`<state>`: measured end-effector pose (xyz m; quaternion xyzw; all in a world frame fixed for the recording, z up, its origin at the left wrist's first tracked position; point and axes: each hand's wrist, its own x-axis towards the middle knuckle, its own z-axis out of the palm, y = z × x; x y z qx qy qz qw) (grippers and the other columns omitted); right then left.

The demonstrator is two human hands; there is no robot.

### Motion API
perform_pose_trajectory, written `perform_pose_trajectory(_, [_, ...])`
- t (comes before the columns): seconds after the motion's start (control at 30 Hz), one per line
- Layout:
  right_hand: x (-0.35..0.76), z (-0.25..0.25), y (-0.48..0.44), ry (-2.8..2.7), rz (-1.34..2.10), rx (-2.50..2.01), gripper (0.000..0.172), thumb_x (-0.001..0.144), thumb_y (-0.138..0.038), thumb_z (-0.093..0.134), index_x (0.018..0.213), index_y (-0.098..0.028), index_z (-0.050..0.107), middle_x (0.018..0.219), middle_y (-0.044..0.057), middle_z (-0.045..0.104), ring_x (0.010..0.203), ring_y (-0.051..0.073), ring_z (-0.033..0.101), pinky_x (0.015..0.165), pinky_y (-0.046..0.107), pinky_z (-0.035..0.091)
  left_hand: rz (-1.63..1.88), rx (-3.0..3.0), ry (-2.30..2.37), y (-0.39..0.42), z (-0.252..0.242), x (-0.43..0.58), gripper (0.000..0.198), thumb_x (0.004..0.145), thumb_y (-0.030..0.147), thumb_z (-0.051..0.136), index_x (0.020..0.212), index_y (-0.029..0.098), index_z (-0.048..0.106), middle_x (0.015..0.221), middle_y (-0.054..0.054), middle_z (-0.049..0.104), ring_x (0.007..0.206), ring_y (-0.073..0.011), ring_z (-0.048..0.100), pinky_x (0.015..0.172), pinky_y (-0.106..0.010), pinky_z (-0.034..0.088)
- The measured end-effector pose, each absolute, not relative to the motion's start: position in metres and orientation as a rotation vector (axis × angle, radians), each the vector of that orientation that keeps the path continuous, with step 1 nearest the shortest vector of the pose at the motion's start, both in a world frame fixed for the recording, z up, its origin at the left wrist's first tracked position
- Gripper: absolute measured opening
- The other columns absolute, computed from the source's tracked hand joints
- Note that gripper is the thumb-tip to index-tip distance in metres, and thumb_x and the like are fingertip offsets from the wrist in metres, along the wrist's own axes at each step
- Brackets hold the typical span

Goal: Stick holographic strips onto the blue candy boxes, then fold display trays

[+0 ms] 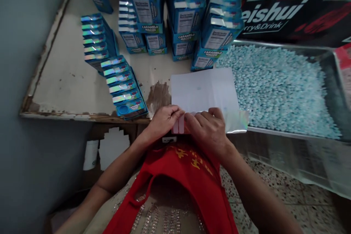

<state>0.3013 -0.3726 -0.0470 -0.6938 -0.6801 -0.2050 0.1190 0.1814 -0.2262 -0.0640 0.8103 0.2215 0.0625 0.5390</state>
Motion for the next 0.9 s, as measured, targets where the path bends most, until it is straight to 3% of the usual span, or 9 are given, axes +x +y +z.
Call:
perform_pose_trajectory(0.17, [0.299,-0.047,-0.372,-1.971,-0.553,-2.061,0.013,0.098,-0.015,0.058,0.089,-0.021,0.066,0.059,-0.006,0.061,0.058,0.013,0.054,0.074,0.035,0.031,0.135,1.937,0.57,-0.225,-0.064,0.182,0.03,0.1,0.029,0.051,0.076,0.017,0.065,0.078,-0.002,0.067,0.074,-0.0152,0.058,0.075,-0.029,0.046])
perform_pose_trajectory(0.37, [0.298,-0.044,-0.371,-1.742,-0.345,-2.127,0.013,0.097,-0.018,0.058,0.106,-0.019,0.068,0.069,-0.002,0.071,0.062,0.015,0.06,0.077,0.036,0.033,0.132,1.917,0.552,-0.223,-0.061,0.184,0.029,0.099,0.031,0.05,0.078,0.018,0.064,0.077,-0.001,0.066,0.073,-0.0156,0.058,0.071,-0.028,0.044])
perform_pose_trajectory(0.6, [0.312,-0.027,-0.373,-1.623,0.197,-2.213,0.042,0.083,-0.014,0.052,0.125,-0.02,0.06,0.083,0.001,0.074,0.082,0.021,0.066,0.082,0.036,0.032,0.145,1.9,0.538,-0.224,-0.06,0.19,0.031,0.099,0.034,0.049,0.078,0.017,0.064,0.072,0.0,0.061,0.071,-0.0147,0.054,0.07,-0.028,0.041])
perform_pose_trajectory(0.77, [0.314,-0.023,-0.376,-1.749,0.206,-2.233,0.045,0.085,-0.017,0.052,0.13,-0.02,0.055,0.098,0.005,0.074,0.089,0.023,0.064,0.083,0.037,0.03,0.165,1.877,0.525,-0.225,-0.061,0.191,0.032,0.1,0.035,0.048,0.079,0.017,0.064,0.072,0.001,0.06,0.07,-0.0142,0.052,0.07,-0.027,0.041])
perform_pose_trajectory(0.9, [0.314,-0.027,-0.377,-1.779,0.15,-2.259,0.047,0.084,-0.014,0.051,0.131,-0.021,0.053,0.097,0.004,0.074,0.088,0.023,0.063,0.081,0.036,0.029,0.173,1.827,0.508,-0.222,-0.065,0.189,0.038,0.101,0.043,0.045,0.078,0.017,0.061,0.07,0.001,0.056,0.069,-0.0137,0.049,0.067,-0.027,0.04])
